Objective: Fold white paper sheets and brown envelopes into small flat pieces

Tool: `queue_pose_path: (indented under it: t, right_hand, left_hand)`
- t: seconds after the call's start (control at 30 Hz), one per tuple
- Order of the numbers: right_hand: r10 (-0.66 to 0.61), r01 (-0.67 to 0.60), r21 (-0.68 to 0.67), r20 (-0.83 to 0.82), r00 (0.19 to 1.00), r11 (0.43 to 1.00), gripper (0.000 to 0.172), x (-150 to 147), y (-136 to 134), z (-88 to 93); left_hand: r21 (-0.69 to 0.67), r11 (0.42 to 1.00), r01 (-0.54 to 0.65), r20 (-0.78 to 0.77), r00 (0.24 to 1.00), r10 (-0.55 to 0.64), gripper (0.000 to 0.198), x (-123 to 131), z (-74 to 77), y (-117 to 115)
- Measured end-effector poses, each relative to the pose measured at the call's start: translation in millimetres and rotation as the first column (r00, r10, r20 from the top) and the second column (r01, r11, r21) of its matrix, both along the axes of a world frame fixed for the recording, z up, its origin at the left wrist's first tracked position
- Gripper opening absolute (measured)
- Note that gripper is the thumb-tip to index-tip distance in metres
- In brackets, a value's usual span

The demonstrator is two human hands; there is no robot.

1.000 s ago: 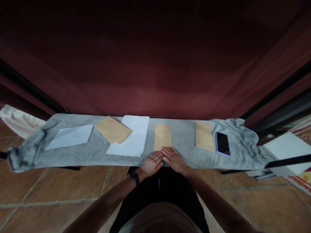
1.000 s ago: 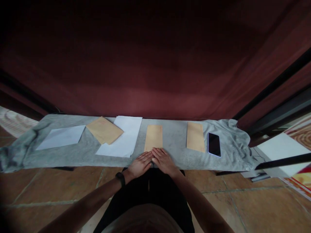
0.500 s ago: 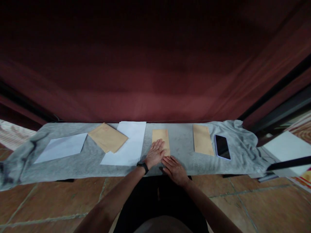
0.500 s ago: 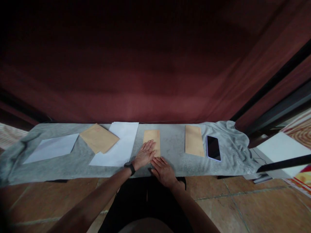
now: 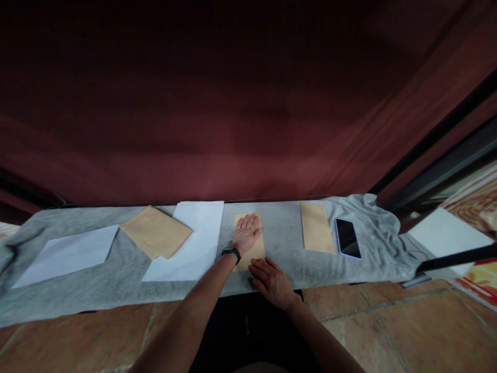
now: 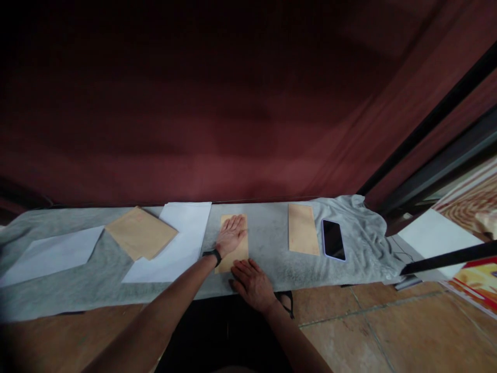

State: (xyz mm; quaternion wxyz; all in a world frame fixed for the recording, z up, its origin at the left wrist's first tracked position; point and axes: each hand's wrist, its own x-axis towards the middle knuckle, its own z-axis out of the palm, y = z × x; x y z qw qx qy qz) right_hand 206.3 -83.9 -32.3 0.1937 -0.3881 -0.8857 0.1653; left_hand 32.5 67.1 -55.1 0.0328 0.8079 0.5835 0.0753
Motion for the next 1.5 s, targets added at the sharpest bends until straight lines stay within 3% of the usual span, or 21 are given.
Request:
queue_pose_path:
  t: [0.27, 0.73, 1.1, 1.5]
  right_hand:
    - [-0.023, 0.025, 0.033, -0.063, 0.998, 0.999, 0.04, 0, -1, -5.7]
    - [-0.134, 0.167, 0.104, -0.269, 0.954, 0.98, 0.028, -2, -4, -21.6]
    - [-0.255, 0.28, 0.066, -0.258, 0.932, 0.958, 0.03, -5, -4, -23.1]
    - [-0.276, 0.302, 0.093, -0.216, 0.936, 0.949, 0.032, -2, -5, -27.4]
  left_hand:
    - [0.044, 0.984, 0.17, 0.077, 0.982, -0.173, 0.058, -6, -2.2, -21]
    - [-0.009, 0.974, 0.226, 0.067, 0.972, -0.225, 0.056, -8, 10.5, -60]
    - [-0.007, 0.949, 0.316, 0.09, 0.945, -0.314, 0.053, -13, 13.5, -95]
    - [-0.01, 0.91, 0.415, 0.064, 0.908, -0.414, 0.055, -23, 15.7, -136]
